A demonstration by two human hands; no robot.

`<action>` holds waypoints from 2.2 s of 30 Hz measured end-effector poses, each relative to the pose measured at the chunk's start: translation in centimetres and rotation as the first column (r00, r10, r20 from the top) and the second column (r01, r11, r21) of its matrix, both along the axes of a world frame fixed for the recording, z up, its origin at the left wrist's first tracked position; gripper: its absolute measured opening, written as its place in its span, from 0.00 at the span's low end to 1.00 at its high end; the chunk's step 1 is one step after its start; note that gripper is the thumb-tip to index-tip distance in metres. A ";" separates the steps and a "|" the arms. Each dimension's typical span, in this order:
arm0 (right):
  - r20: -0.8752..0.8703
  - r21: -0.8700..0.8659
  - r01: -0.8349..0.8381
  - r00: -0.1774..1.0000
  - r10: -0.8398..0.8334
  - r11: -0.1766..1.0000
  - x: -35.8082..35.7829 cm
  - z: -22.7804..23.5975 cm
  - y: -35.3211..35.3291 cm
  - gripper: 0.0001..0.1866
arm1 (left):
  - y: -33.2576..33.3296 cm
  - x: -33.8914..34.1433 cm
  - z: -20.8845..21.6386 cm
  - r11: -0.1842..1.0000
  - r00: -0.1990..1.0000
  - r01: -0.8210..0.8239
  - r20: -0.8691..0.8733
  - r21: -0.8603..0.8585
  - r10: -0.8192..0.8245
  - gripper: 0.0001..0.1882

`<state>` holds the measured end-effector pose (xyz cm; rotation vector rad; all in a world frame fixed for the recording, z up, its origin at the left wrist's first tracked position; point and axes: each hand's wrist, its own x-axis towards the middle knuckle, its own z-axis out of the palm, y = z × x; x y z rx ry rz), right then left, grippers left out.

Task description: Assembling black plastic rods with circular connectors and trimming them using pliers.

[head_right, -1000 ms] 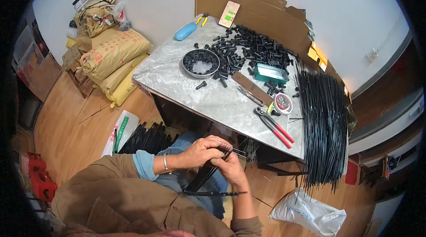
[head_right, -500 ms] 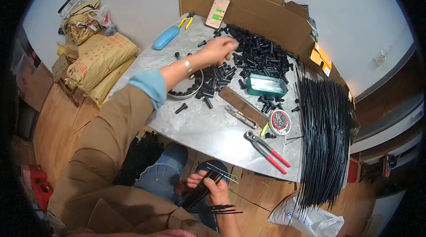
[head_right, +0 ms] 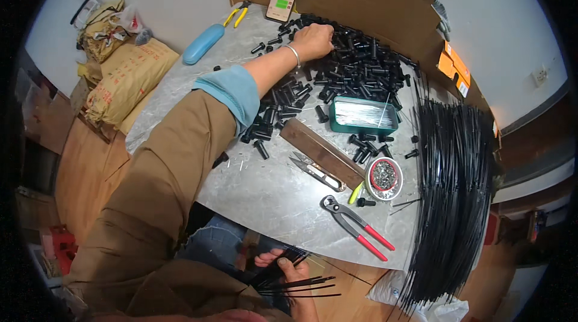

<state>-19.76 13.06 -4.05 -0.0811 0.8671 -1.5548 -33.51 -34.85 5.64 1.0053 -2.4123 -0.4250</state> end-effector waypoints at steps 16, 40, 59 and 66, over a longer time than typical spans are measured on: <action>0.023 -0.045 0.046 0.999 -0.045 0.998 -0.4 -0.8 1.5 0.14 | 0.9 -2.1 -0.9 0.996 0.989 -0.008 0.144 -0.089 0.021 0.12; 0.009 -0.116 -0.007 1.000 0.008 0.993 0.9 -0.2 1.4 0.16 | 14.0 7.8 7.0 0.818 0.827 0.419 0.207 0.394 -0.523 0.12; -0.204 -0.135 0.069 0.974 -0.096 0.988 7.3 3.9 1.2 0.11 | 34.7 30.7 -5.8 -0.199 0.698 0.704 -0.613 0.682 0.369 0.15; -0.257 -0.118 0.047 0.963 -0.076 0.992 8.6 4.8 0.6 0.11 | 33.7 31.2 -4.5 -0.032 0.732 0.662 -0.637 0.749 0.242 0.11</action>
